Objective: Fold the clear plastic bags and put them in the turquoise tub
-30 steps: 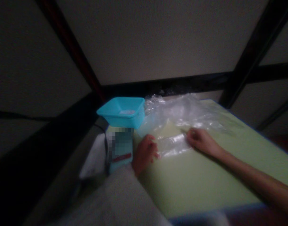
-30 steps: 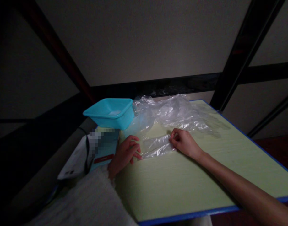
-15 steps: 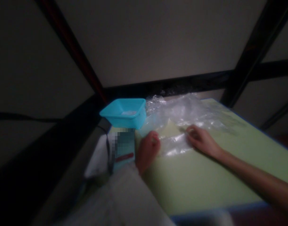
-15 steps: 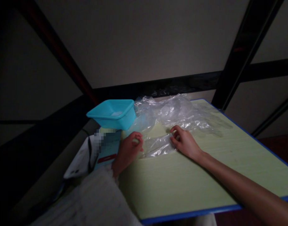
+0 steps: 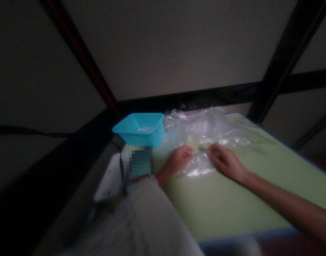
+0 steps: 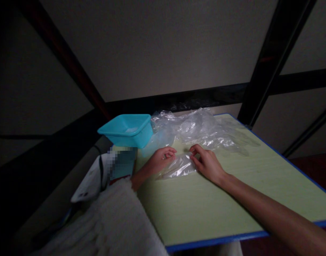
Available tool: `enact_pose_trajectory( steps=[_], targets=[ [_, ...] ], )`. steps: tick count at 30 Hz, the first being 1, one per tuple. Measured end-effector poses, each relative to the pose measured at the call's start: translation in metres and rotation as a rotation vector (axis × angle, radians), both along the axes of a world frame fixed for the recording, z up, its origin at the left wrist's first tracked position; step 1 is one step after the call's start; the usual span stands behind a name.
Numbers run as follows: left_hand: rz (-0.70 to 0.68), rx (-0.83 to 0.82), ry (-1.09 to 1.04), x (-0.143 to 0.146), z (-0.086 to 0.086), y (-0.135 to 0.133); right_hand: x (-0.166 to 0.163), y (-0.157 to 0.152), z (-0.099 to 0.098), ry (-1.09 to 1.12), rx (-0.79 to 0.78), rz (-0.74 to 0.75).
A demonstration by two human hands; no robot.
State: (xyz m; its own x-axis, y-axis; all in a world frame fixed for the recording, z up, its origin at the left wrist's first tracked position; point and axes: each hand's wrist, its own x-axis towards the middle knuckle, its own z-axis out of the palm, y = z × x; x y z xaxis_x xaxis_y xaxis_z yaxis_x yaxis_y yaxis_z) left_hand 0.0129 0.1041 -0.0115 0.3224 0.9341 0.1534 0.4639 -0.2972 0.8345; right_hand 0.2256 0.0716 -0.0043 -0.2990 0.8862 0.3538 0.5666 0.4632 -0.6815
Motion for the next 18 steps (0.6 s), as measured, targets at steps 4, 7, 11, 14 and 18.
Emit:
enact_pose_trajectory(
  steps=[4,7,11,14,18],
  targets=[
    [0.022,0.01,0.002,-0.0039,-0.0057,0.0008,0.0005,-0.0005,0.0018,0.002,-0.01,-0.015],
    [0.042,0.045,0.0,-0.0056,-0.007,0.0,0.0004,-0.0007,0.003,-0.001,-0.005,-0.021],
    [0.081,0.099,-0.012,-0.0061,-0.0055,-0.0026,0.0002,-0.0016,0.0035,0.011,0.0,-0.018],
    [0.077,0.1,-0.014,-0.0046,-0.0022,-0.0049,0.0008,-0.002,0.0034,0.008,0.009,-0.008],
    [0.046,0.069,-0.008,-0.0021,0.0024,-0.0076,0.0018,-0.0019,0.0026,-0.01,0.048,-0.009]
  ],
)
